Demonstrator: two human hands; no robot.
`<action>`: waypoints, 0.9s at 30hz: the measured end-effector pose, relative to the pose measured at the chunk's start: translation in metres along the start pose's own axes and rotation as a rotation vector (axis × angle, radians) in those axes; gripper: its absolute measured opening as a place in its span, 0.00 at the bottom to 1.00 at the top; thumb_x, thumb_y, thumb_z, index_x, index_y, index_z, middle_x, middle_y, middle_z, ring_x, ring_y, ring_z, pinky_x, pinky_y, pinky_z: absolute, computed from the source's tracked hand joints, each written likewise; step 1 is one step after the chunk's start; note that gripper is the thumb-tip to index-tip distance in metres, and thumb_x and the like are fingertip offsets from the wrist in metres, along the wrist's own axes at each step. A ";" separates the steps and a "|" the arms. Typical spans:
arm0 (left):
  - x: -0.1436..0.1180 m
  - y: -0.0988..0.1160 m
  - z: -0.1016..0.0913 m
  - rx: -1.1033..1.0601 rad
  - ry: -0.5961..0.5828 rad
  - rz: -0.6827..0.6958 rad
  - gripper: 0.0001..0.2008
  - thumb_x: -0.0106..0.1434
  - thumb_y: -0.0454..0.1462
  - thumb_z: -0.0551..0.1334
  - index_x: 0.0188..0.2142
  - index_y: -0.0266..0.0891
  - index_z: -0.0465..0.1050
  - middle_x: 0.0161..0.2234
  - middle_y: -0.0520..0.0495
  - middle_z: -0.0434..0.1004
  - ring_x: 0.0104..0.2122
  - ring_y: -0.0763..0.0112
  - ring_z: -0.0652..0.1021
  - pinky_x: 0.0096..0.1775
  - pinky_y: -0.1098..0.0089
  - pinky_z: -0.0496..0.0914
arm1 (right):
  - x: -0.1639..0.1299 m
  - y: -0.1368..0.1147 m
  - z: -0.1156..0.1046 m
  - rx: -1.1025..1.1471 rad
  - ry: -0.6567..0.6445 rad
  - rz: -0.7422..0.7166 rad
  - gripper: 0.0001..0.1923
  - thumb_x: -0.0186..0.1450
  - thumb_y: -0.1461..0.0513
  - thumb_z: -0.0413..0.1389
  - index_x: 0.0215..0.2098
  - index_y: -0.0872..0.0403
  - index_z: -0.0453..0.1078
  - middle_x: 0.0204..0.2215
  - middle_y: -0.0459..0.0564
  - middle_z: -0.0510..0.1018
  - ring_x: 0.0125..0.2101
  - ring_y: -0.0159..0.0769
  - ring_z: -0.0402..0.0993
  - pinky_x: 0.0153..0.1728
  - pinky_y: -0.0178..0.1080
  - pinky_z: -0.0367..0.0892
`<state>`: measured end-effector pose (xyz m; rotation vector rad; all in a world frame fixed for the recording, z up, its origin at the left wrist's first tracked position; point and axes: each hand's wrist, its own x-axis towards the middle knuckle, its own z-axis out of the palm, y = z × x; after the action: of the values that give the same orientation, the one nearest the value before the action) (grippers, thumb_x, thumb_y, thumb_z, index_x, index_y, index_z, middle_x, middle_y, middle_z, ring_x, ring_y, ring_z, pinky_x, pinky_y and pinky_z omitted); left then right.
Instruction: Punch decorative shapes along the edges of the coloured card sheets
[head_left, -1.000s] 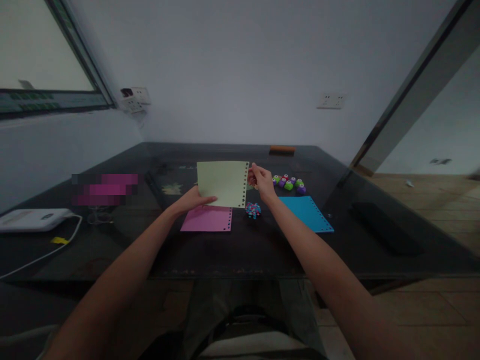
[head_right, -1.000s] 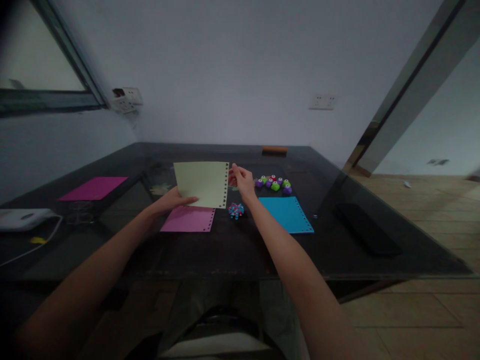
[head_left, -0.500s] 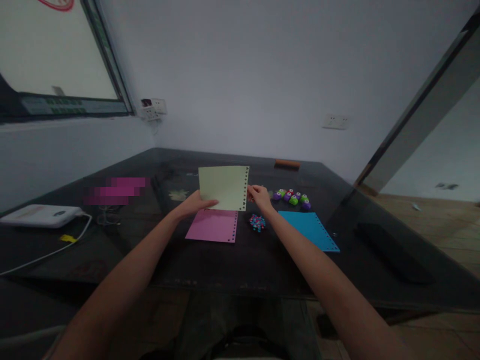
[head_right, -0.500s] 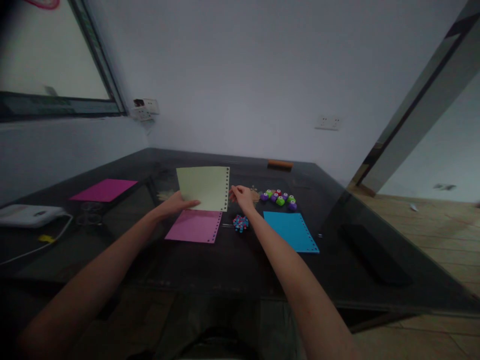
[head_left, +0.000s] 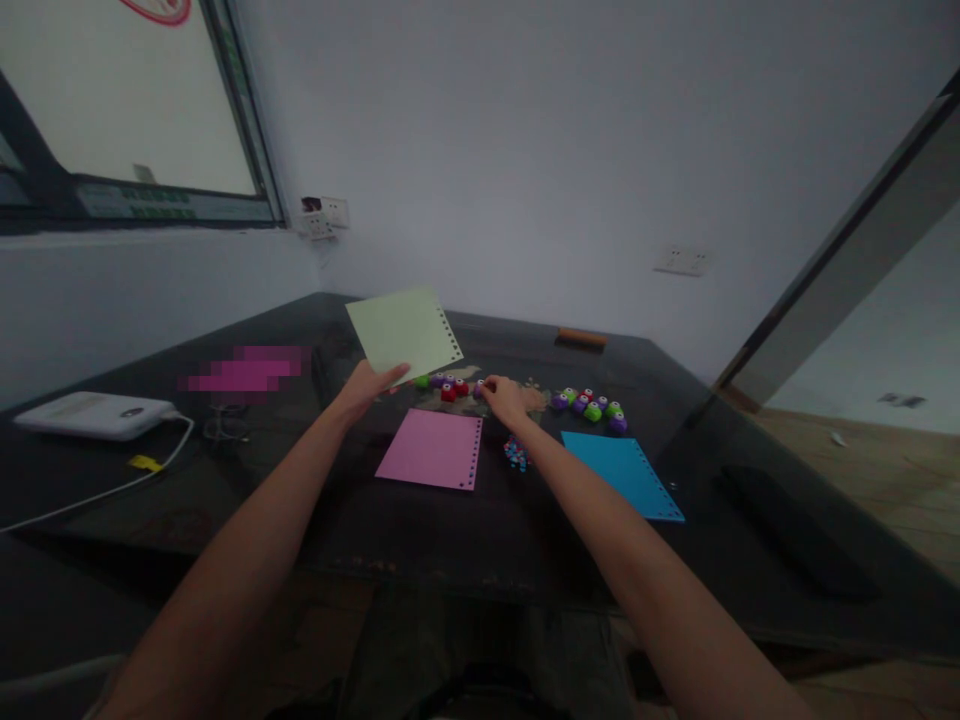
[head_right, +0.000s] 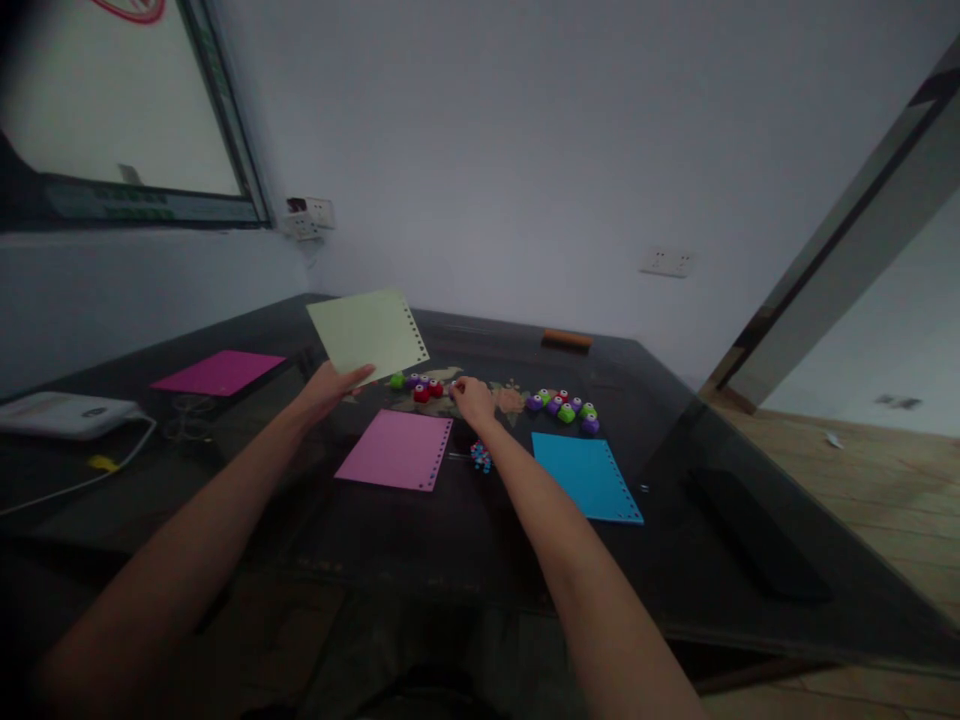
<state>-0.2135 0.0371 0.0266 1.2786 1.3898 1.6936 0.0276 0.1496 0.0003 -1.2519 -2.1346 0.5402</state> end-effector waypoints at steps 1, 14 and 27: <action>0.000 -0.001 0.000 -0.004 0.003 0.007 0.21 0.46 0.43 0.70 0.36 0.31 0.74 0.26 0.45 0.77 0.20 0.72 0.71 0.20 0.74 0.60 | 0.000 -0.005 0.002 -0.032 0.004 -0.018 0.08 0.63 0.60 0.54 0.35 0.55 0.74 0.35 0.53 0.78 0.39 0.41 0.73 0.42 0.41 0.65; 0.001 0.009 0.003 -0.068 0.077 0.040 0.30 0.44 0.48 0.71 0.43 0.31 0.72 0.35 0.41 0.79 0.28 0.65 0.78 0.26 0.71 0.67 | 0.027 -0.086 0.051 -0.345 -0.088 -0.265 0.16 0.64 0.60 0.52 0.49 0.57 0.69 0.50 0.60 0.73 0.54 0.47 0.59 0.52 0.48 0.56; -0.001 0.010 0.009 -0.048 0.021 0.089 0.25 0.48 0.48 0.69 0.39 0.31 0.74 0.30 0.43 0.79 0.26 0.65 0.76 0.24 0.71 0.67 | 0.037 -0.098 0.090 -0.468 -0.156 -0.199 0.24 0.64 0.56 0.53 0.57 0.54 0.65 0.56 0.60 0.68 0.61 0.50 0.51 0.59 0.60 0.30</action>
<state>-0.2035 0.0368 0.0352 1.3168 1.3138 1.7929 -0.1097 0.1320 0.0043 -1.2419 -2.5807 0.0494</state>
